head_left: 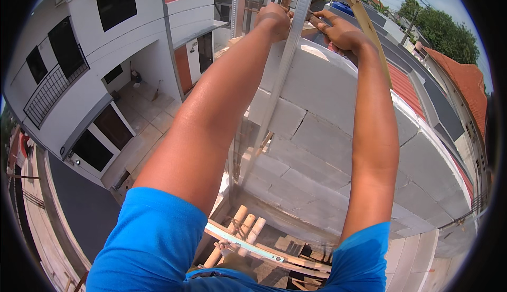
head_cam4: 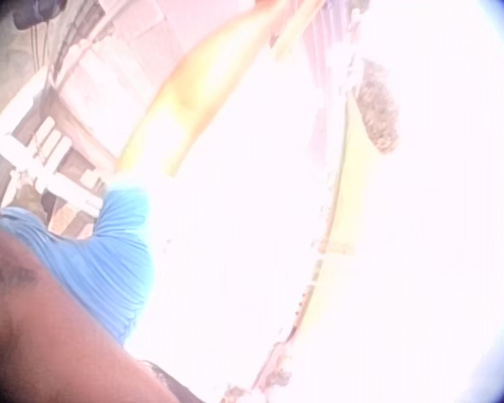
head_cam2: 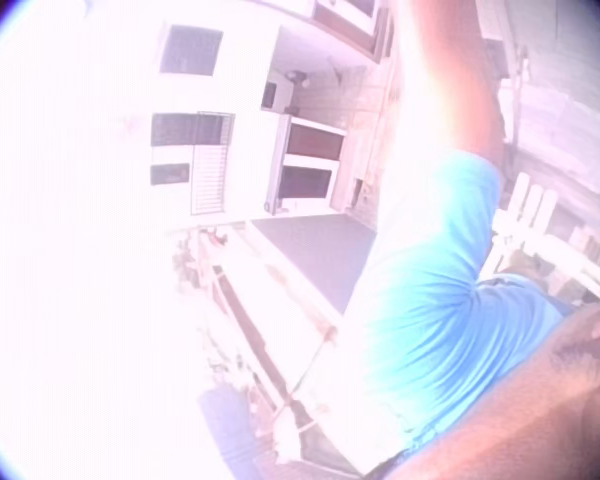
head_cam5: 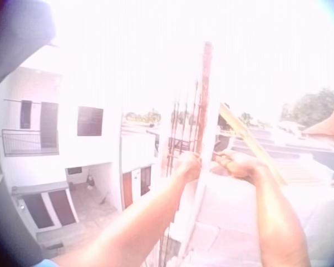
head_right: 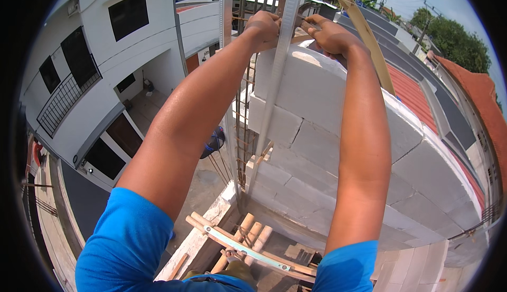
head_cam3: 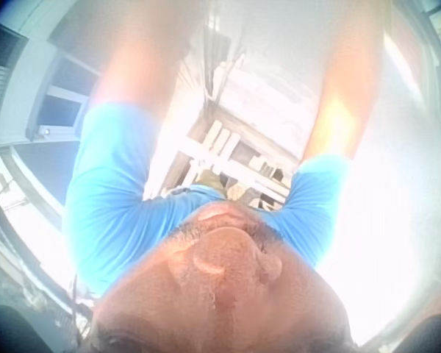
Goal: The person is constructing a bamboo scaffolding structure on a rooftop. They use a spirit level to measure and align bamboo poles, cut wooden planks with a hand saw, and secure the structure with a hammer and nails.
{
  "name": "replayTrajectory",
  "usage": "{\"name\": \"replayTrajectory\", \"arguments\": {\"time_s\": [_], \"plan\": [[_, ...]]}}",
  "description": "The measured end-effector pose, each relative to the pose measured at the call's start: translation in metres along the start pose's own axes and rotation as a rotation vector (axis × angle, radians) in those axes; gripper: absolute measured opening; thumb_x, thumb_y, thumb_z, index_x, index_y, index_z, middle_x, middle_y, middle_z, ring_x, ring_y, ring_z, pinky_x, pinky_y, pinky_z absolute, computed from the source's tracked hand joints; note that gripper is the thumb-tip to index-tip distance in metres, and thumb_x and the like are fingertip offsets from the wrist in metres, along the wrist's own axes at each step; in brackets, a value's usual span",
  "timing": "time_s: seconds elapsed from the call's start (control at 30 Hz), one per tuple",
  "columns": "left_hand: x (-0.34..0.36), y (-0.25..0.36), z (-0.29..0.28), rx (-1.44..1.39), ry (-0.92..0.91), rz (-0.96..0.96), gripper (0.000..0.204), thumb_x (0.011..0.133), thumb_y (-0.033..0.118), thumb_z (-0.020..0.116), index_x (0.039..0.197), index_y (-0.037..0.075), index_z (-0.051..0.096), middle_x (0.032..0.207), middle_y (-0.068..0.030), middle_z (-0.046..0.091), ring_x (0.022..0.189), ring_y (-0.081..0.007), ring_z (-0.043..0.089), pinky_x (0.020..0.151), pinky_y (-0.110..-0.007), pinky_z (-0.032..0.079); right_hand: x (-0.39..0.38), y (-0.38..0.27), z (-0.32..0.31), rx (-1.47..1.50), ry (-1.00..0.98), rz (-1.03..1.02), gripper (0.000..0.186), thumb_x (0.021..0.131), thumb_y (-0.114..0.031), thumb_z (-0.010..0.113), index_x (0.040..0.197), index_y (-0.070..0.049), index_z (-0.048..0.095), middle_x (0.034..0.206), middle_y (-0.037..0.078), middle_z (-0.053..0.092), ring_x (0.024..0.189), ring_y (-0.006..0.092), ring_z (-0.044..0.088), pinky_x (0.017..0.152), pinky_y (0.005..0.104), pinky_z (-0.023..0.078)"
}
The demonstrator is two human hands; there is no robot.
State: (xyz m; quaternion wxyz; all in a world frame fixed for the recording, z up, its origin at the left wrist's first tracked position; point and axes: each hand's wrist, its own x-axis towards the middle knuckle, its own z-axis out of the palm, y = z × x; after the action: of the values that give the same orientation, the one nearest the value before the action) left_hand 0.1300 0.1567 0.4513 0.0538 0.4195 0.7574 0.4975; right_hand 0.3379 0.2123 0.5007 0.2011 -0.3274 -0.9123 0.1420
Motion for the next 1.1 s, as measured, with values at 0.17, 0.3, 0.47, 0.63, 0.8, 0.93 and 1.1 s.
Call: {"name": "replayTrajectory", "arguments": {"time_s": [0.17, 0.3, 0.47, 0.63, 0.8, 0.93, 1.1], "plan": [[-0.011, 0.003, -0.006, 0.083, 0.019, 0.003, 0.033, 0.102, 0.043, 0.078, 0.128, 0.024, 0.082, 0.137, -0.0101, 0.076, 0.128, -0.0294, 0.071, 0.106, -0.040, 0.059, -0.001, 0.001, -0.013, 0.130, 0.105, -0.056, 0.047, 0.117, -0.034, 0.053, 0.162, -0.024, 0.051, 0.082, 0.001, 0.064, 0.054, 0.0077, 0.055, 0.047, 0.0287, 0.045], [-0.009, 0.003, -0.005, 0.117, 0.019, 0.024, 0.033, 0.103, 0.042, 0.074, 0.131, 0.026, 0.081, 0.137, -0.0126, 0.075, 0.128, -0.0333, 0.070, 0.109, -0.041, 0.056, 0.019, 0.007, -0.024, 0.197, 0.246, -0.178, 0.048, 0.116, -0.032, 0.056, 0.163, -0.023, 0.053, 0.082, 0.001, 0.065, 0.054, 0.0067, 0.055, 0.047, 0.0272, 0.045], [-0.010, 0.005, -0.004, 0.147, 0.013, 0.021, 0.033, 0.098, 0.042, 0.080, 0.126, 0.024, 0.083, 0.136, -0.0111, 0.076, 0.129, -0.0316, 0.071, 0.106, -0.042, 0.059, 0.022, -0.002, -0.032, 0.148, 0.173, -0.221, 0.048, 0.116, -0.033, 0.058, 0.163, -0.025, 0.055, 0.080, 0.000, 0.064, 0.053, 0.0070, 0.053, 0.047, 0.0272, 0.044], [-0.013, 0.003, -0.007, 0.134, -0.009, 0.049, 0.034, 0.098, 0.043, 0.080, 0.126, 0.024, 0.083, 0.137, -0.0107, 0.076, 0.130, -0.0318, 0.070, 0.105, -0.041, 0.059, 0.024, -0.008, -0.029, 0.081, 0.175, -0.138, 0.049, 0.115, -0.035, 0.059, 0.164, -0.026, 0.054, 0.081, -0.001, 0.063, 0.057, 0.0068, 0.052, 0.050, 0.0274, 0.044], [-0.011, 0.002, -0.007, 0.144, -0.007, 0.060, 0.035, 0.100, 0.042, 0.076, 0.131, 0.027, 0.081, 0.137, -0.0121, 0.076, 0.129, -0.0335, 0.070, 0.109, -0.042, 0.056, 0.034, 0.001, -0.029, 0.165, 0.278, -0.230, 0.048, 0.116, -0.036, 0.058, 0.163, -0.028, 0.054, 0.082, 0.000, 0.064, 0.055, 0.0064, 0.052, 0.050, 0.0269, 0.045], [-0.009, -0.001, -0.005, 0.163, -0.008, 0.056, 0.034, 0.102, 0.038, 0.073, 0.133, 0.027, 0.080, 0.137, -0.0125, 0.075, 0.129, -0.0343, 0.070, 0.112, -0.042, 0.055, 0.030, 0.000, -0.038, 0.080, 0.116, -0.165, 0.048, 0.116, -0.038, 0.057, 0.164, -0.029, 0.054, 0.082, 0.000, 0.065, 0.058, 0.0058, 0.056, 0.050, 0.0262, 0.048], [-0.012, 0.001, -0.002, 0.140, 0.009, 0.047, 0.032, 0.103, 0.037, 0.072, 0.132, 0.027, 0.081, 0.137, -0.0130, 0.076, 0.128, -0.0349, 0.070, 0.111, -0.042, 0.055, 0.034, 0.010, -0.028, 0.177, 0.266, -0.204, 0.046, 0.117, -0.040, 0.055, 0.162, -0.033, 0.055, 0.081, -0.002, 0.063, 0.058, 0.0053, 0.053, 0.051, 0.0257, 0.045]]}}
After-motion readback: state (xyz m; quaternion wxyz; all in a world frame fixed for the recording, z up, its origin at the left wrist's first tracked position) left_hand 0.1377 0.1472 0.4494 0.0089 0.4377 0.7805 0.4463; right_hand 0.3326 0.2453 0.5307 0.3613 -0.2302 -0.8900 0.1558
